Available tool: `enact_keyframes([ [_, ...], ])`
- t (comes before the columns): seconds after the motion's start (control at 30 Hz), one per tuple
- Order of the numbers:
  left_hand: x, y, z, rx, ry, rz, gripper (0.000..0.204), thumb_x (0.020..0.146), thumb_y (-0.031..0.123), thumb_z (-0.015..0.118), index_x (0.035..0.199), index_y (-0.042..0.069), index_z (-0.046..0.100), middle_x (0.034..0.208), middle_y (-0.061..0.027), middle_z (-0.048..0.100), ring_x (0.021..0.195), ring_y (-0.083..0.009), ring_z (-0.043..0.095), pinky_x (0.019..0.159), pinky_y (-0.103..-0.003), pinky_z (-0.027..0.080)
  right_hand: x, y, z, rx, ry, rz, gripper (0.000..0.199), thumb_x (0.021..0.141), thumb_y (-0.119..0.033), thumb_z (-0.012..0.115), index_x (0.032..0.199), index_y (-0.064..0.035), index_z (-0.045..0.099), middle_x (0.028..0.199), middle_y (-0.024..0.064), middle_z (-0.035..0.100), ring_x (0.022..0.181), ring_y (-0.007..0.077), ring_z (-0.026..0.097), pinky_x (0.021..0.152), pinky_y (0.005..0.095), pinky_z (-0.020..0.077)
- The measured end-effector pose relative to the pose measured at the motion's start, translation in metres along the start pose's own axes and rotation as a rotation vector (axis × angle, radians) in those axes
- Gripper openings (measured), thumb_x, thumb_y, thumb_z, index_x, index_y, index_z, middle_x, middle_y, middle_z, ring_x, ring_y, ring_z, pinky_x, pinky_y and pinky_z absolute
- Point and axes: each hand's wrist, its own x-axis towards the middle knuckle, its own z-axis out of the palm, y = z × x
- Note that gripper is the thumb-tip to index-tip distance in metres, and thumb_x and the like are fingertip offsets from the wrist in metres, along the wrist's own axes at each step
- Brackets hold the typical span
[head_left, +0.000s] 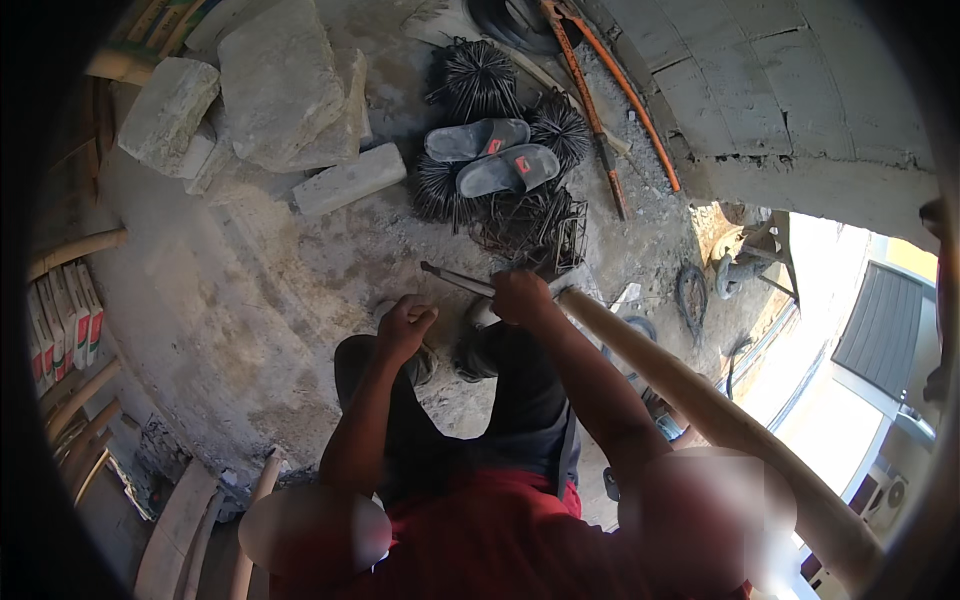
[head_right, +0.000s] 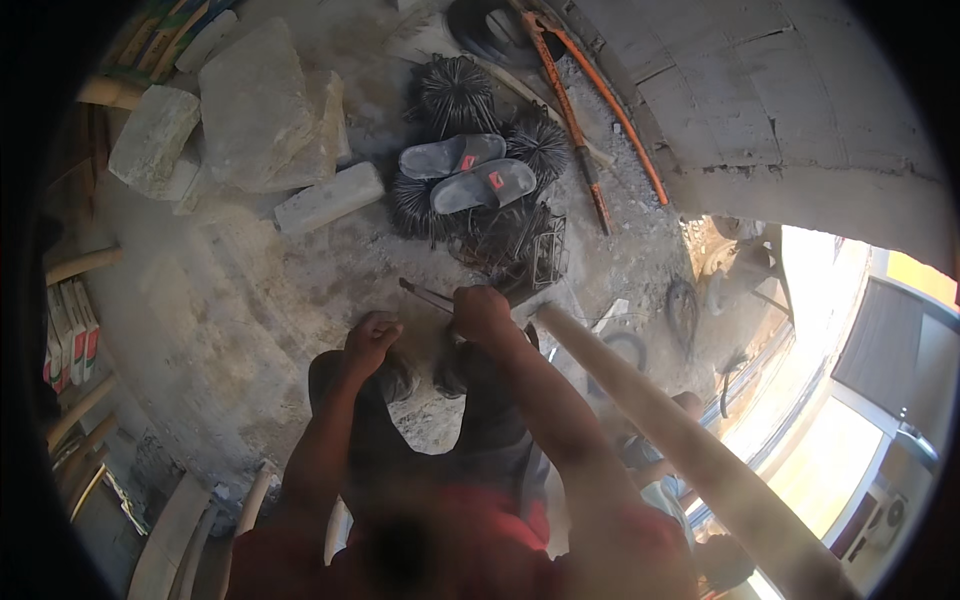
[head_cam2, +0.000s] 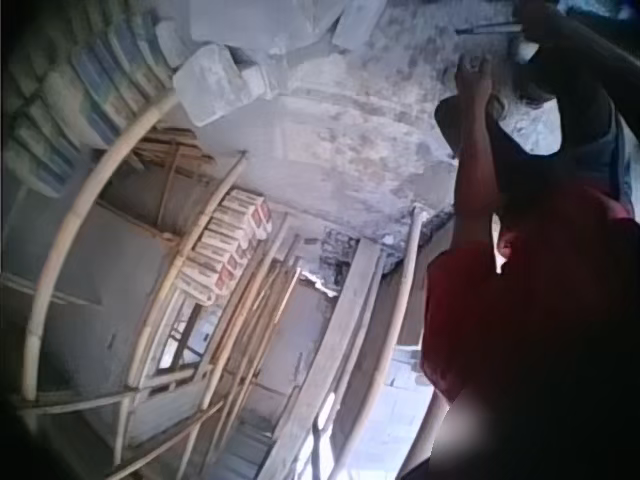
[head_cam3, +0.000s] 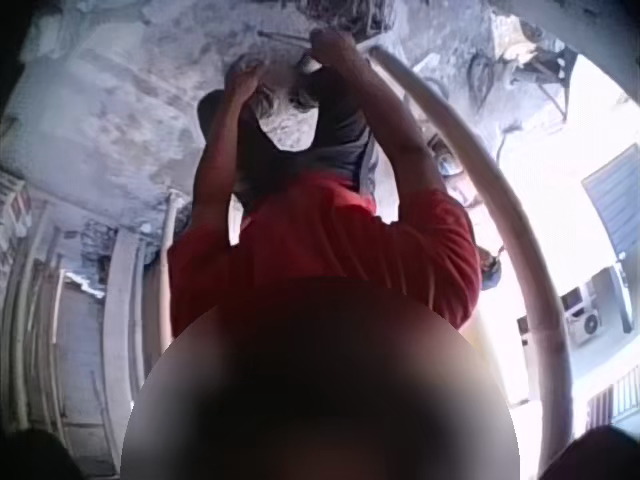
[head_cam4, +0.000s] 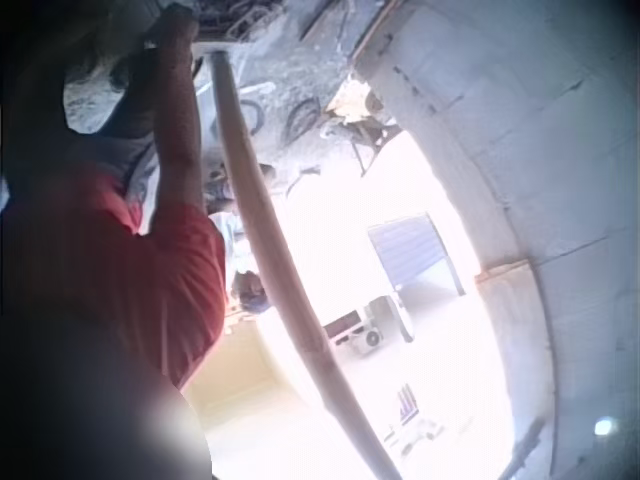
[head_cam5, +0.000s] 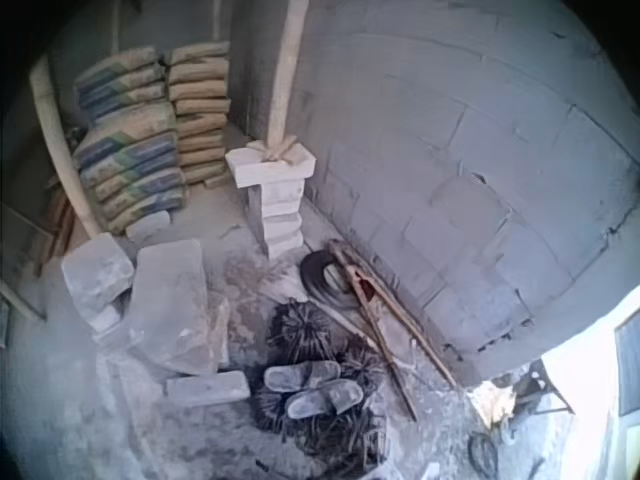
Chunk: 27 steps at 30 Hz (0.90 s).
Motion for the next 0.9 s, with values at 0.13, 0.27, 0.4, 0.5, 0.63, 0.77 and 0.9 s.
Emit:
enact_keyframes([
  [0.13, 0.100, -0.030, -0.024, 0.047, 0.105, 0.052, 0.035, 0.086, 0.030, 0.070, 0.111, 0.006, 0.065, 0.105, -0.0139, 0.070, 0.096, -0.0264, 0.068, 0.086, -0.037, 0.052, 0.083, 0.021, 0.025, 0.028, 0.023, -0.128, 0.034, 0.074, -0.020, 0.069, 0.108, -0.0168, 0.071, 0.106, 0.0111, 0.070, 0.102, 0.0321, 0.066, 0.088, 0.0435, 0.0527],
  [0.27, 0.168, -0.038, -0.040, 0.238, 0.110, 0.051, 0.039, 0.085, 0.032, 0.070, 0.114, 0.006, 0.063, 0.105, -0.0137, 0.070, 0.095, -0.0267, 0.068, 0.084, -0.037, 0.052, 0.153, 0.050, 0.055, -0.001, 0.042, -0.170, 0.034, 0.079, -0.030, 0.069, 0.112, -0.0189, 0.070, 0.104, 0.0120, 0.070, 0.099, 0.0302, 0.067, 0.086, 0.0431, 0.0516],
  [0.4, 0.204, -0.018, -0.031, 0.352, 0.121, 0.419, 0.042, 0.085, 0.034, 0.071, 0.115, 0.007, 0.061, 0.105, -0.0126, 0.070, 0.092, -0.0276, 0.068, 0.083, -0.038, 0.053, 0.199, 0.084, 0.055, -0.058, 0.066, -0.139, 0.032, 0.079, -0.032, 0.066, 0.106, -0.0150, 0.071, 0.103, 0.0141, 0.070, 0.099, 0.0316, 0.067, 0.087, 0.0449, 0.0508],
  [0.5, 0.208, 0.006, -0.024, 0.327, 0.035, 0.444, 0.044, 0.085, 0.036, 0.071, 0.116, 0.007, 0.061, 0.106, -0.0118, 0.070, 0.090, -0.0263, 0.068, 0.081, -0.037, 0.053, 0.202, 0.083, 0.049, 0.034, 0.217, -0.111, 0.029, 0.077, -0.028, 0.062, 0.099, -0.0114, 0.072, 0.100, 0.0153, 0.070, 0.098, 0.0340, 0.067, 0.087, 0.0465, 0.0513],
  [0.63, 0.217, 0.017, -0.004, 0.279, -0.035, 0.414, 0.042, 0.085, 0.035, 0.071, 0.115, 0.006, 0.061, 0.103, -0.0108, 0.071, 0.087, -0.0232, 0.068, 0.079, -0.036, 0.054, 0.187, 0.089, 0.060, 0.086, 0.215, -0.154, 0.031, 0.080, -0.030, 0.060, 0.097, -0.0073, 0.072, 0.099, 0.0166, 0.070, 0.097, 0.0354, 0.066, 0.086, 0.0465, 0.0513],
  [0.77, 0.232, 0.006, 0.011, 0.405, -0.156, 0.481, 0.035, 0.086, 0.027, 0.072, 0.111, 0.005, 0.062, 0.101, -0.0115, 0.071, 0.086, -0.0237, 0.069, 0.077, -0.036, 0.054, 0.173, 0.103, 0.066, 0.275, 0.288, -0.203, 0.036, 0.083, -0.037, 0.061, 0.098, -0.0064, 0.071, 0.095, 0.0175, 0.070, 0.092, 0.0372, 0.067, 0.084, 0.0460, 0.0518],
  [0.9, 0.250, 0.002, 0.013, 0.411, -0.175, 0.444, 0.035, 0.086, 0.025, 0.073, 0.112, 0.005, 0.062, 0.100, -0.0133, 0.071, 0.086, -0.0239, 0.070, 0.076, -0.036, 0.054, 0.146, 0.082, 0.054, 0.315, 0.347, -0.198, 0.037, 0.084, -0.037, 0.068, 0.103, -0.0047, 0.069, 0.090, 0.0156, 0.070, 0.089, 0.0345, 0.067, 0.080, 0.0415, 0.0507],
])
